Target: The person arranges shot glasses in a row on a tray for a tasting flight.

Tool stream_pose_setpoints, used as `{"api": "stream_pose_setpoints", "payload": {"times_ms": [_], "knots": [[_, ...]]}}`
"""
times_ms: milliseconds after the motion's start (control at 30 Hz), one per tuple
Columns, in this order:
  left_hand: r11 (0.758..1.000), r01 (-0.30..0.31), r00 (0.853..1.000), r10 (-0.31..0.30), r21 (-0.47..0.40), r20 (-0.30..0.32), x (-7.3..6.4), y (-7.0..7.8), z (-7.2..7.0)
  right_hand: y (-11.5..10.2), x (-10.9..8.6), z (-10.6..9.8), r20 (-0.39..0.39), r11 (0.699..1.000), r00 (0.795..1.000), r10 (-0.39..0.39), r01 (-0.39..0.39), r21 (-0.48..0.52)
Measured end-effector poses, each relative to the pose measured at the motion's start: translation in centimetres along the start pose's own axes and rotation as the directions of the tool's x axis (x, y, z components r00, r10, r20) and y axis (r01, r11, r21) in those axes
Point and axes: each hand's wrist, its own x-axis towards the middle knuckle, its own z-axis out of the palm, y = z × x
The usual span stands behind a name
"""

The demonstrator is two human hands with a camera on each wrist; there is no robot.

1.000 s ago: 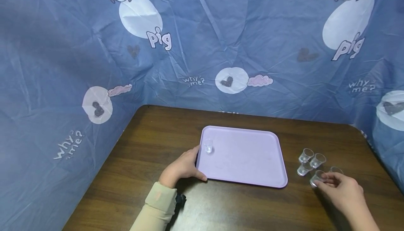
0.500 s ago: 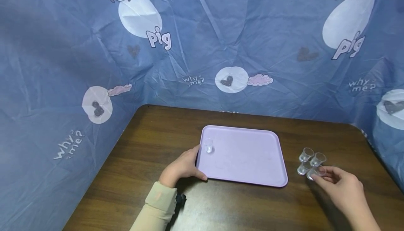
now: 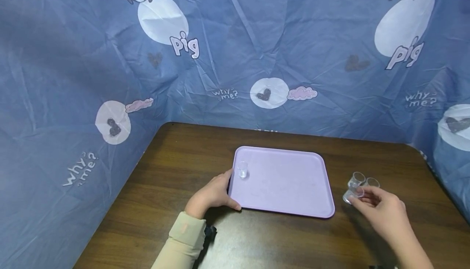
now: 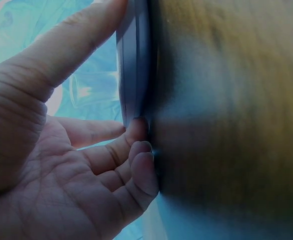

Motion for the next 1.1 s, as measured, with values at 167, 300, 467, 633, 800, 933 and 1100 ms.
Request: {"api": "stream_pose_setpoints", "payload": {"times_ms": [167, 300, 467, 633, 800, 933, 1100], "knots": [[1.000, -0.006, 1.000, 0.006, -0.007, -0.002, -0.1, -0.1, 0.0, -0.7, 0.5, 0.8, 0.031, 0.999, 0.999, -0.030, 0.029, 0.036], [1.000, -0.006, 1.000, 0.005, -0.008, -0.002, -0.1, -0.2, 0.1, -1.4, 0.9, 1.7, 0.061, 0.997, 0.997, -0.041, 0.037, 0.066], [1.000, 0.004, 1.000, -0.004, -0.003, 0.002, -0.1, -0.3, 0.2, -2.3, 1.5, 3.1, 0.091, 0.995, 0.994, -0.060, 0.053, 0.080], [1.000, 0.007, 1.000, -0.007, 0.003, 0.004, -0.1, -0.2, 0.1, -3.3, 2.2, 4.3, 0.121, 0.993, 0.988, -0.095, 0.085, 0.086], [1.000, -0.006, 1.000, 0.006, -0.001, 0.004, 0.0, -0.1, 0.0, -4.4, 3.1, 5.2, 0.152, 0.989, 0.982, -0.110, 0.094, 0.110], [1.000, -0.005, 1.000, 0.005, 0.000, 0.002, 0.0, -0.1, 0.0, -5.5, 3.8, 6.1, 0.181, 0.987, 0.976, -0.117, 0.093, 0.133], [1.000, -0.019, 1.000, 0.019, 0.009, 0.000, -0.1, -0.1, 0.0, -6.8, 4.4, 7.4, 0.207, 0.983, 0.969, -0.134, 0.104, 0.148]]}}
